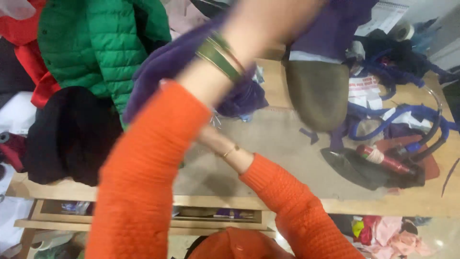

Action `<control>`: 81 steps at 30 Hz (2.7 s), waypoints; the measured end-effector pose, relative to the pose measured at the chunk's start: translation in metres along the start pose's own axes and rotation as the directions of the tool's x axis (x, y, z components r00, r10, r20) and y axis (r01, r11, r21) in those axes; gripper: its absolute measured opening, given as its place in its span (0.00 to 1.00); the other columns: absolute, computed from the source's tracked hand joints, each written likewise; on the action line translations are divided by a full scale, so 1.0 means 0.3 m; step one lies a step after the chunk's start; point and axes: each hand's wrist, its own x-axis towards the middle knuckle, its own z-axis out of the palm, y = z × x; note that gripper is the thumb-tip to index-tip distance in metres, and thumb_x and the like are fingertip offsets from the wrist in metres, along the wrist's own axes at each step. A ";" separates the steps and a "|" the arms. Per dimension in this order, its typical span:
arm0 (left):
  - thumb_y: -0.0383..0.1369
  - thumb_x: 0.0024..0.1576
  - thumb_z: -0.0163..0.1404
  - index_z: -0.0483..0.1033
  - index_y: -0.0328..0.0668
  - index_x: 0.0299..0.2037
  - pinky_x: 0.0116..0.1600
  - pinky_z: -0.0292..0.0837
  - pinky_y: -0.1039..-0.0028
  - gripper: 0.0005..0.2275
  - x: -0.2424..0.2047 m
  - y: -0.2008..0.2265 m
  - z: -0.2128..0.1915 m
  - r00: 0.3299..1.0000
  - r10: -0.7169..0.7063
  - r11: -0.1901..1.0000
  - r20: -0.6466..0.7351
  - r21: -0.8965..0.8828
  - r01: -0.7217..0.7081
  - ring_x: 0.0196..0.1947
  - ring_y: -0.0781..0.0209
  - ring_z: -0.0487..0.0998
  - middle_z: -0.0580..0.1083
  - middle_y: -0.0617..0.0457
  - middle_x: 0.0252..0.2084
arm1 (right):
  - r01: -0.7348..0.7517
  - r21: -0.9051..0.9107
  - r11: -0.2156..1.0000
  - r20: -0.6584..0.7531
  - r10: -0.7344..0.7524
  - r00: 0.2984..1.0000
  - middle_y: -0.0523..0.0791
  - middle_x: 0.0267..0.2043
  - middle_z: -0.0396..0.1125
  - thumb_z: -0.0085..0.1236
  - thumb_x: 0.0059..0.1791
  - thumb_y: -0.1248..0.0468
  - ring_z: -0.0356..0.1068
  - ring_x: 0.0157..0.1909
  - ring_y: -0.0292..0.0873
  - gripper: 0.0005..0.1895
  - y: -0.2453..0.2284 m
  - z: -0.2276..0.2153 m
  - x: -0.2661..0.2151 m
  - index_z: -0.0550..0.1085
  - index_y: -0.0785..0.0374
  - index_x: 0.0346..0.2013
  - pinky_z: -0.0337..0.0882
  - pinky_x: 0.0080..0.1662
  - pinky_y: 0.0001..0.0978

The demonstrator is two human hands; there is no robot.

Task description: The person irons a purple garment on a wooden table using a steam iron. They then fold the garment and place a floral patterned cloth on top, ironing it as well. The person repeatedly folds and irons the items, moving them around the workspace.

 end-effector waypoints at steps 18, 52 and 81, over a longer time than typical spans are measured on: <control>0.32 0.61 0.50 0.70 0.54 0.58 0.73 0.58 0.48 0.15 -1.212 0.281 0.129 0.797 0.042 0.997 0.602 0.026 -0.072 0.71 0.57 0.63 0.65 0.56 0.71 | -0.796 -0.537 0.278 -0.768 0.228 0.598 0.65 0.59 0.58 0.54 0.59 0.43 0.65 0.59 0.70 0.33 0.497 -1.921 -0.607 0.67 0.70 0.65 0.70 0.51 0.62; 0.32 0.64 0.54 0.72 0.49 0.39 0.27 0.66 0.69 0.03 -0.334 -0.182 -0.046 0.971 -0.058 0.905 0.232 0.423 -0.047 0.24 0.60 0.68 0.64 0.58 0.29 | -0.589 0.727 0.353 -0.225 0.933 0.281 0.60 0.54 0.74 0.48 0.48 0.49 0.75 0.51 0.55 0.30 -0.247 -0.184 -0.984 0.70 0.74 0.52 0.72 0.58 0.43; 0.29 0.62 0.47 0.76 0.43 0.52 0.54 0.69 0.61 0.10 -0.561 0.140 -0.509 0.537 -0.453 0.699 0.712 -0.090 0.709 0.49 0.49 0.78 0.78 0.48 0.49 | -0.071 -0.743 0.665 -0.318 -0.258 0.912 0.57 0.50 0.71 0.58 0.58 0.81 0.72 0.42 0.46 0.08 -0.921 -0.926 -0.690 0.75 0.75 0.52 0.75 0.48 0.29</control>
